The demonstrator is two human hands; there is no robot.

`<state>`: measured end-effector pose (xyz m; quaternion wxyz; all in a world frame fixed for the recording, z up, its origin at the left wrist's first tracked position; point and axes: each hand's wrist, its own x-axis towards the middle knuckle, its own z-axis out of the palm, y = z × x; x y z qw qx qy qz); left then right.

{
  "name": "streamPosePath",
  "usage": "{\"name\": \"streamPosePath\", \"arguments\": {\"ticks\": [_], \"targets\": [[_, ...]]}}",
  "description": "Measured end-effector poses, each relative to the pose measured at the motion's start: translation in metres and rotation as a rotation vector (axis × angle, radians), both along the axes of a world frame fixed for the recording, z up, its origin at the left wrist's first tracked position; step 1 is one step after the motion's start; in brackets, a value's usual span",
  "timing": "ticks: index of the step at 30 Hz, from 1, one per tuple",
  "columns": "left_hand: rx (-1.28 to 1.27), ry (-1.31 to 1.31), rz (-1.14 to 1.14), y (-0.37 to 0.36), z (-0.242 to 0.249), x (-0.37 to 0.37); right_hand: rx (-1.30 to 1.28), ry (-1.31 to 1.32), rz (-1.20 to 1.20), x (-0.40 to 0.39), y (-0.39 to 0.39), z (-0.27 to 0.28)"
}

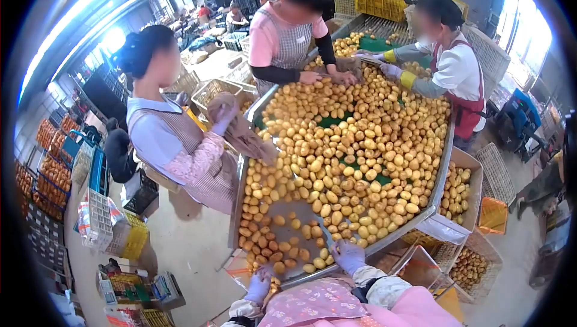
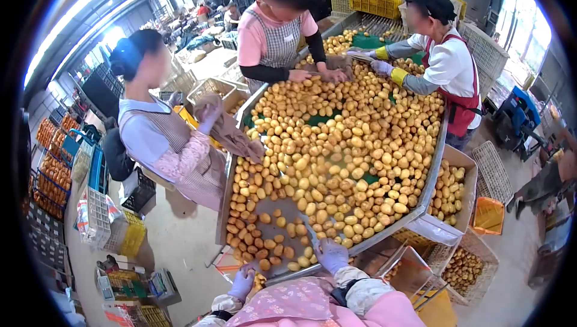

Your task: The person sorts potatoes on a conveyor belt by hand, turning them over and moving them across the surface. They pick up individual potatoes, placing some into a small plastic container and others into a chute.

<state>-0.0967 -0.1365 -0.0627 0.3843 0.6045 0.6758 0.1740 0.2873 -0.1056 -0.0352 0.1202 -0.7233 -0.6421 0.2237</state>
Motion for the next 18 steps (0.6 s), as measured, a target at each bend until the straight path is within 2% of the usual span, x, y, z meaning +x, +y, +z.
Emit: {"name": "streamPosePath", "arguments": {"ticks": [5, 7, 11, 14, 17, 18], "targets": [[-0.103, 0.036, -0.119, -0.013, 0.017, 0.042, 0.040, 0.097, 0.030, 0.002, 0.003, 0.017], [-0.113, 0.208, -0.153, -0.012, 0.023, 0.055, 0.031, 0.143, 0.059, 0.004, 0.004, 0.013], [-0.229, 0.095, -0.116, 0.003, 0.025, 0.061, -0.009, 0.125, 0.088, 0.009, 0.005, 0.009], [-0.222, 0.156, -0.124, 0.002, 0.042, 0.072, -0.058, 0.193, 0.063, 0.009, 0.006, 0.013], [-0.237, 0.106, -0.071, 0.001, 0.036, 0.066, -0.022, 0.218, 0.064, 0.010, 0.006, 0.016], [-0.068, 0.275, -0.149, 0.001, 0.037, 0.066, -0.003, 0.233, 0.055, 0.009, 0.008, 0.017]]}}
